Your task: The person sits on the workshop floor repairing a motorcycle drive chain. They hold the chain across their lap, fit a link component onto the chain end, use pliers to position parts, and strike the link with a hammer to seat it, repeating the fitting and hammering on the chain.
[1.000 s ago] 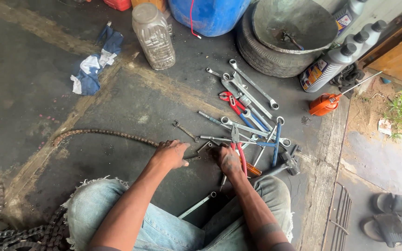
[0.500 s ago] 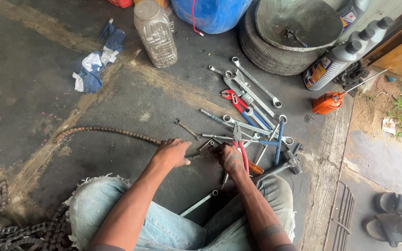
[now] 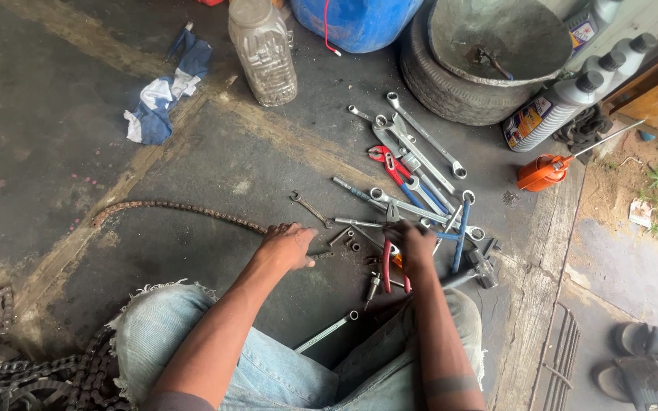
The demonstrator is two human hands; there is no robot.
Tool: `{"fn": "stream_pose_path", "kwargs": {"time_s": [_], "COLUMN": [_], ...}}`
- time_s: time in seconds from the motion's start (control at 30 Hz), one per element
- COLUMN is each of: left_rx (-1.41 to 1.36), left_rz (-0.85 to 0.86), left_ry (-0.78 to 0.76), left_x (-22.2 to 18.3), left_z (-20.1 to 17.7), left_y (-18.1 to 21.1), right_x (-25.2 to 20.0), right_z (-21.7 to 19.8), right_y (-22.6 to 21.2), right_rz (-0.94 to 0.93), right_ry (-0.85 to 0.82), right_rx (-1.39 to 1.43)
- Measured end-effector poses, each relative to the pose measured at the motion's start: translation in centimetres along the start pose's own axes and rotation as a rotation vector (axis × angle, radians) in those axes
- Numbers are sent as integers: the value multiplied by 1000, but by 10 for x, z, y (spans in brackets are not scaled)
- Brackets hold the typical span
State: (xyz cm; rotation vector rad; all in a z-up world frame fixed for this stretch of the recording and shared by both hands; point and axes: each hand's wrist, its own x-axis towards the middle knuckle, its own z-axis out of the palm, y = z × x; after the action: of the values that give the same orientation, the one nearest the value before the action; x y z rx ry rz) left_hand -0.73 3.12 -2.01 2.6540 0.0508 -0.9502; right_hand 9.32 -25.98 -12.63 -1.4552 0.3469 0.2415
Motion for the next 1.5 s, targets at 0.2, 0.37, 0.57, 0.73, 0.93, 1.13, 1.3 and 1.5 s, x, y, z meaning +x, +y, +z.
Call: {"fn": "stream_pose_path", "kwargs": {"time_s": [0.2, 0.37, 0.57, 0.73, 0.93, 1.13, 1.3, 1.5], "left_rx": [31, 79, 49, 58, 56, 41, -111, -554], "left_rz": [-7, -8, 15, 29, 32, 92, 187, 512], "left_ry": [1, -47, 6, 0, -9, 57, 233, 650], "left_x": [9, 19, 26, 32, 24, 29, 12, 1], "left_z": [4, 10, 16, 25, 21, 28, 6, -9], "left_y": [0, -1, -7, -4, -4, 0, 10, 23], "right_x": [-5, -184, -158, -35, -52, -68, -68, -118], "right_z": [-7, 83, 83, 26, 70, 74, 76, 64], "right_y": [-2, -153, -132, 40, 49, 28, 14, -75], "right_rz": [287, 6, -887, -507, -743, -673, -633, -203], "right_ry": [29, -182, -70, -104, -270, -250, -204, -305], "right_rx": [565, 346, -583, -980, -1144, -1246, -884, -286]}}
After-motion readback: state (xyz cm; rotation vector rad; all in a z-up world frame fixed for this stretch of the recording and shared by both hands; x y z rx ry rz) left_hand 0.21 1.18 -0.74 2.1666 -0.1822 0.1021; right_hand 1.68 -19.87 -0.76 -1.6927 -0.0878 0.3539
